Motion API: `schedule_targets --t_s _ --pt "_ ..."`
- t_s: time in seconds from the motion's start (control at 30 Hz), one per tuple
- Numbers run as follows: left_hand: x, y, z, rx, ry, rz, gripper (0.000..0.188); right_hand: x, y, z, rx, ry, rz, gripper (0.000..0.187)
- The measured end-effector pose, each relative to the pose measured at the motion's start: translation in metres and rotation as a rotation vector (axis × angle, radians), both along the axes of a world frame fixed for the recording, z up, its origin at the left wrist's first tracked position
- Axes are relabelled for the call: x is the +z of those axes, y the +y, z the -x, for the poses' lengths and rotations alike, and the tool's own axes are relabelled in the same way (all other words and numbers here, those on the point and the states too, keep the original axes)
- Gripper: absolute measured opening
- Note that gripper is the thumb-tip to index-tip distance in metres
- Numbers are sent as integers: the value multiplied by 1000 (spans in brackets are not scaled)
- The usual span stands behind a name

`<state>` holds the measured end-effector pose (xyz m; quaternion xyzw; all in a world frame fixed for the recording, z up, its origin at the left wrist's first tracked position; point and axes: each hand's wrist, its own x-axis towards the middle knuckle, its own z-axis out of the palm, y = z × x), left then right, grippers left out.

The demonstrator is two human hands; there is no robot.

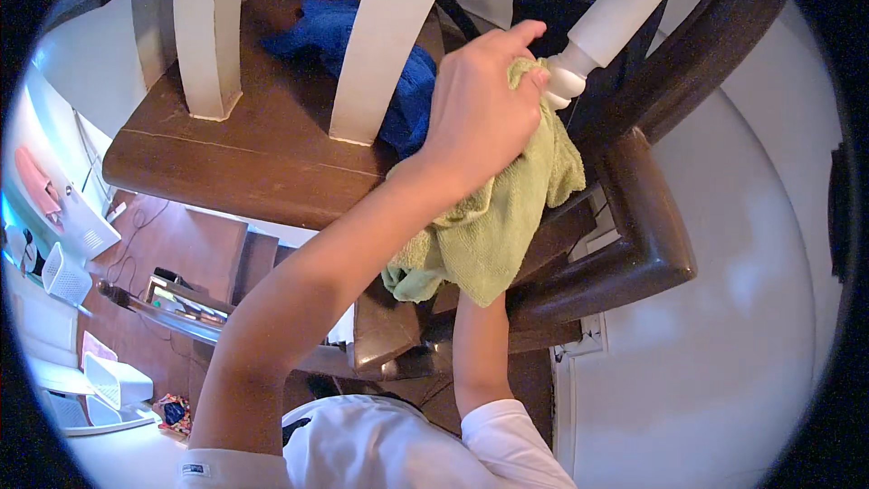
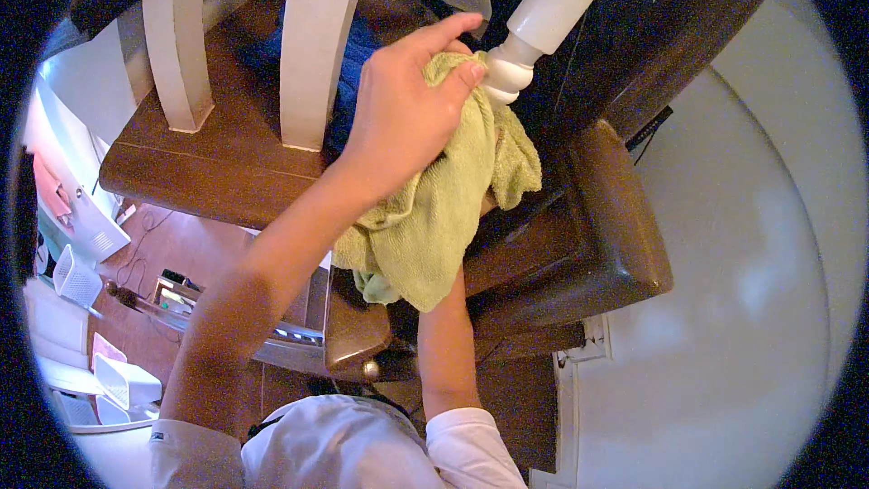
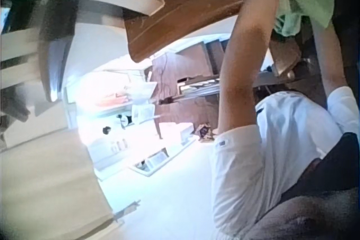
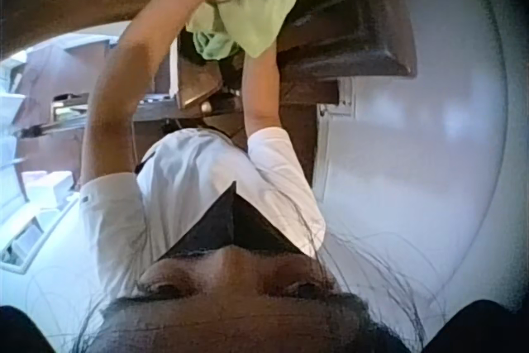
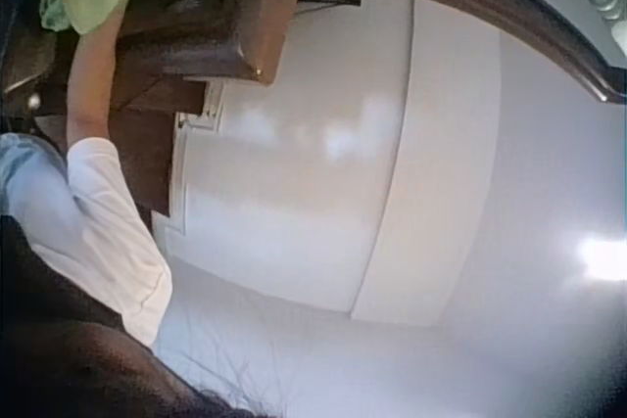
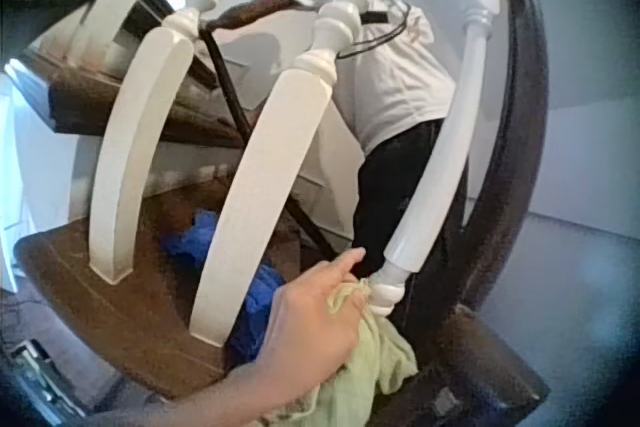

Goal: The person wipes the wooden spindles and railings of a staircase using cloths, reaching around the parts of the banister by hand.

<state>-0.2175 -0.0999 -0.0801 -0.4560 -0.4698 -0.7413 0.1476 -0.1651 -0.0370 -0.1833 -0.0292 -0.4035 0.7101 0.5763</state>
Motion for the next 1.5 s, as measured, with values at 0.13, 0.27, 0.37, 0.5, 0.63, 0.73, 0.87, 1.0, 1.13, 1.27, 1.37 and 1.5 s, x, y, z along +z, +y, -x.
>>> schedule_targets --t_s 0.13,0.27,0.37,0.5,0.63,0.73,0.87,1.0,1.13,1.27,1.37,1.5 --pt "4 5 8 -4 -28 57 35 2 0 2 3 -3 -8 38" --pt "2 3 -9 38 109 -38 38 6 3 -9 -26 -1 -15 40" --pt "-5 -2 -2 178 257 -126 40 -2 -2 8 39 20 7 41" --pt "0 2 5 85 75 -38 39 2 0 2 36 14 6 43" --pt "9 12 10 -100 -103 88 40 6 2 -12 39 19 3 44" --pt "7 15 16 -158 -184 112 41 6 2 -15 100 54 33 46" --pt "-7 7 17 -69 -12 81 42 41 9 -19 252 151 9 47" --pt "-15 -3 9 -5 40 180 43 92 12 -19 -223 -266 -332 46" --pt "-18 -6 7 5 -37 287 44 81 30 -11 -234 -231 -474 32" --pt "-26 -15 4 112 -10 337 45 68 30 -18 -222 -345 -457 32" --pt "-27 -30 8 67 -38 319 48 79 27 -13 -284 -449 -486 30" --pt "-24 -33 9 -16 -180 305 47 99 23 -7 -830 -621 -695 26"
